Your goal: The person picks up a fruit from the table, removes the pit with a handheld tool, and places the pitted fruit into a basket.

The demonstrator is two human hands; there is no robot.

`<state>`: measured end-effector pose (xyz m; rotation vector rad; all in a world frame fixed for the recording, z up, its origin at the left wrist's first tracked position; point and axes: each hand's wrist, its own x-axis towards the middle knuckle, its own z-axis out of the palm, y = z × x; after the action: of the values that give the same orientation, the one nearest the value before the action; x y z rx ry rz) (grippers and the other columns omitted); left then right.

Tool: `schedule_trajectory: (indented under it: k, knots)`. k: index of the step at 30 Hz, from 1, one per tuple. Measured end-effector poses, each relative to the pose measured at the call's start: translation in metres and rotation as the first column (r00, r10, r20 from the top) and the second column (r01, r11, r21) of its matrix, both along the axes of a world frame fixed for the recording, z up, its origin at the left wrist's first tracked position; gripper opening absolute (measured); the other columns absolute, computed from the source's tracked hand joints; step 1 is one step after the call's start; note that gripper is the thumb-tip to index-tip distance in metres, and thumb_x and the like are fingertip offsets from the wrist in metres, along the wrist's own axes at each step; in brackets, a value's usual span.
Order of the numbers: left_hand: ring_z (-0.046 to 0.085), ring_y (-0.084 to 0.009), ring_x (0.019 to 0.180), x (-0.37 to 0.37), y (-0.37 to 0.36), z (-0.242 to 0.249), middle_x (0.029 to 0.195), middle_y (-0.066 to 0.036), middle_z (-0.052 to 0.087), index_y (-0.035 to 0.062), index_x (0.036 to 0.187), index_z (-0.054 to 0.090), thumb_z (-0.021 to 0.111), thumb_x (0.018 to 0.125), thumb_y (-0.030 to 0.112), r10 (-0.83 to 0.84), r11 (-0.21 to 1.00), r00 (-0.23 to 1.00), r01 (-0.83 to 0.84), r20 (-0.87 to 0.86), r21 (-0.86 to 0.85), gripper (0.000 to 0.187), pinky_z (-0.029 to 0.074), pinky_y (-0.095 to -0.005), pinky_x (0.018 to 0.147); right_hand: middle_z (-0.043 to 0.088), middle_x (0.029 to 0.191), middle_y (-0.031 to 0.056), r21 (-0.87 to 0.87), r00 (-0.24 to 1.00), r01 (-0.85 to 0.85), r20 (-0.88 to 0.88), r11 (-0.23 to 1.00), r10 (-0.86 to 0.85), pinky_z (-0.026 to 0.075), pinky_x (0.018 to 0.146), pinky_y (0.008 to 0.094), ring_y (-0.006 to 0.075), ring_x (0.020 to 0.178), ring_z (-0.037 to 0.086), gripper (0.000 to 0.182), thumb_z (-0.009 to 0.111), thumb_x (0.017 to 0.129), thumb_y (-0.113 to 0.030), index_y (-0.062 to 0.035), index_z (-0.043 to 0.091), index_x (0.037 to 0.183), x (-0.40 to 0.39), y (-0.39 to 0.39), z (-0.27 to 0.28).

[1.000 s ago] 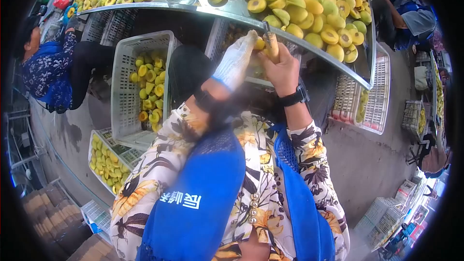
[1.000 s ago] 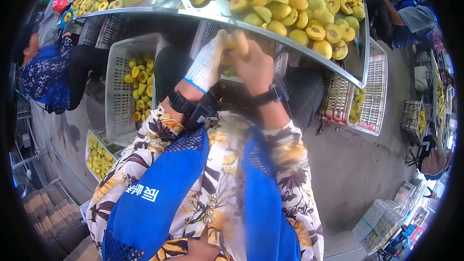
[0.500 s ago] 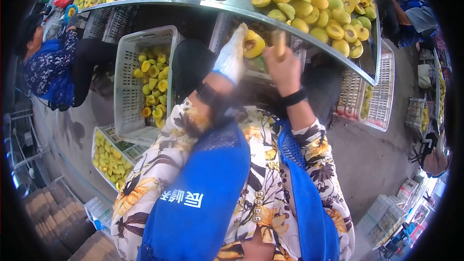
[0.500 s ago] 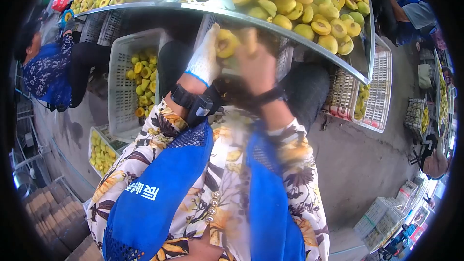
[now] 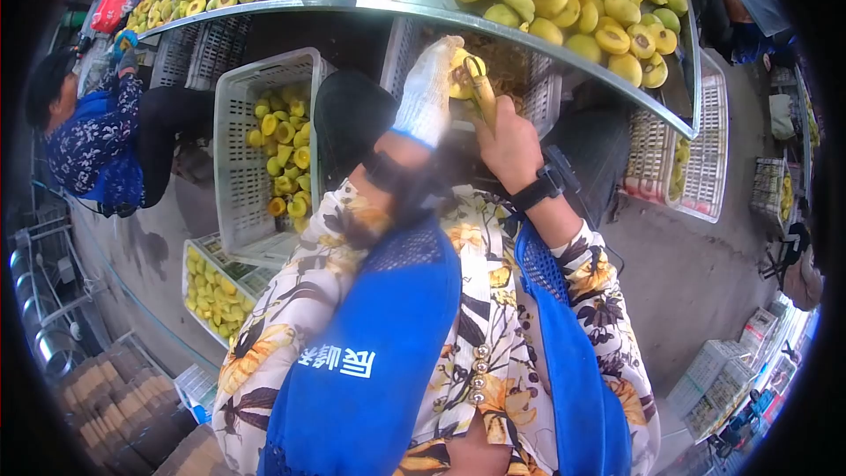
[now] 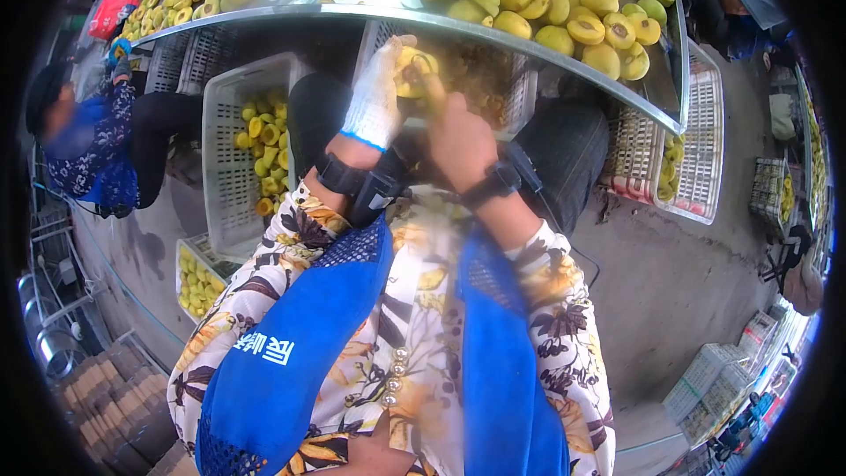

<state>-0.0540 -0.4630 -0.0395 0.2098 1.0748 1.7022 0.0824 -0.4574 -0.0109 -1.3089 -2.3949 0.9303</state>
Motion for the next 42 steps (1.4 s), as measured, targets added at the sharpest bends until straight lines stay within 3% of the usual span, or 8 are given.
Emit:
schedule_trajectory:
  k: [10,16,19,22,26,29,34,42]
  knots:
    - [0.054,-0.0098,0.063,0.017,-0.003,0.001,0.076,-0.002,0.058,0.0016,0.099,0.060,0.052,0.092,0.023,0.102,0.994,0.918,-0.079,-0.382,0.075,0.024,0.044,-0.0224,0.059,0.057,0.072,0.0314,-0.205,0.998,0.048,-0.033,0.978,-0.056,0.044,0.065,0.0512,0.0475,0.072,0.057,0.020,0.050,0.080,-0.012,0.0044,0.043,0.088,-0.001,-0.009,-0.018]
    - [0.052,-0.0106,0.062,-0.010,0.000,0.010,0.074,-0.003,0.057,0.0008,0.092,0.061,0.056,0.090,0.028,-0.423,0.905,0.836,0.366,-0.351,-0.218,0.028,0.044,-0.0242,0.058,0.057,0.072,0.0310,-0.147,0.988,-0.154,-0.034,0.977,0.151,0.045,0.065,0.0499,0.0471,0.072,0.056,0.022,0.052,0.079,-0.013,0.0051,0.044,0.089,0.012,-0.005,-0.026]
    - [0.053,-0.0119,0.063,-0.015,0.003,0.010,0.076,-0.005,0.057,-0.0003,0.094,0.060,0.057,0.088,0.030,-0.426,0.905,0.843,0.402,-0.329,-0.140,0.031,0.045,-0.0253,0.060,0.056,0.072,0.0303,-0.150,0.994,-0.093,-0.064,0.984,0.084,0.045,0.063,0.0488,0.0473,0.071,0.055,0.024,0.055,0.078,-0.014,0.0040,0.045,0.091,0.008,-0.005,-0.024]
    - [0.054,-0.0129,0.064,0.004,-0.002,0.021,0.077,-0.008,0.058,-0.0012,0.097,0.058,0.057,0.089,0.030,-0.108,0.986,0.964,0.135,-0.242,0.098,0.032,0.046,-0.0264,0.060,0.056,0.069,0.0272,-0.168,0.986,0.001,-0.161,0.986,-0.029,0.046,0.061,0.0464,0.0437,0.066,0.056,0.025,0.057,0.078,-0.016,0.0030,0.046,0.091,0.006,-0.004,-0.035]
    - [0.053,-0.0138,0.059,0.009,0.002,-0.005,0.075,-0.009,0.058,-0.0009,0.099,0.056,0.061,0.087,0.022,-0.006,0.995,0.978,0.027,-0.211,0.095,0.027,0.046,-0.0258,0.053,0.056,0.066,0.0168,-0.269,0.947,-0.003,-0.310,0.963,-0.083,0.045,0.049,0.0369,0.0261,0.050,0.055,0.021,0.055,0.079,-0.014,0.0017,0.048,0.091,-0.003,-0.010,-0.049]
    - [0.059,-0.0140,0.069,0.005,0.005,-0.002,0.084,-0.010,0.063,0.0018,0.099,0.060,0.056,0.090,0.028,-0.111,0.987,0.994,0.112,0.016,-0.116,0.028,0.049,-0.0246,0.058,0.055,0.067,0.0091,-0.570,0.924,-0.018,-0.323,0.822,-0.203,0.039,0.039,0.0283,0.0133,0.043,0.047,0.013,0.052,0.080,-0.011,-0.0020,0.049,0.089,-0.006,-0.014,-0.054]
    - [0.056,-0.0135,0.059,0.010,0.010,-0.005,0.073,-0.009,0.060,0.0012,0.087,0.061,0.060,0.087,0.023,-0.080,0.990,0.981,0.058,-0.174,-0.126,0.022,0.045,-0.0248,0.050,0.048,0.062,0.0015,-0.893,0.865,-0.112,-0.303,0.436,-0.399,0.031,0.033,0.0220,0.0067,0.039,0.038,0.008,0.051,0.080,-0.007,-0.0071,0.047,0.087,-0.003,-0.014,-0.025]
    - [0.058,-0.0147,0.063,0.007,0.010,-0.005,0.079,-0.012,0.065,0.0018,0.094,0.060,0.055,0.089,0.030,-0.205,0.967,0.963,0.172,-0.173,-0.187,0.029,0.048,-0.0239,0.058,0.038,0.057,-0.0041,-0.957,0.826,-0.260,-0.291,0.132,-0.483,0.026,0.034,0.0206,0.0034,0.038,0.030,0.011,0.052,0.081,-0.005,-0.0104,0.045,0.087,0.000,-0.009,-0.015]
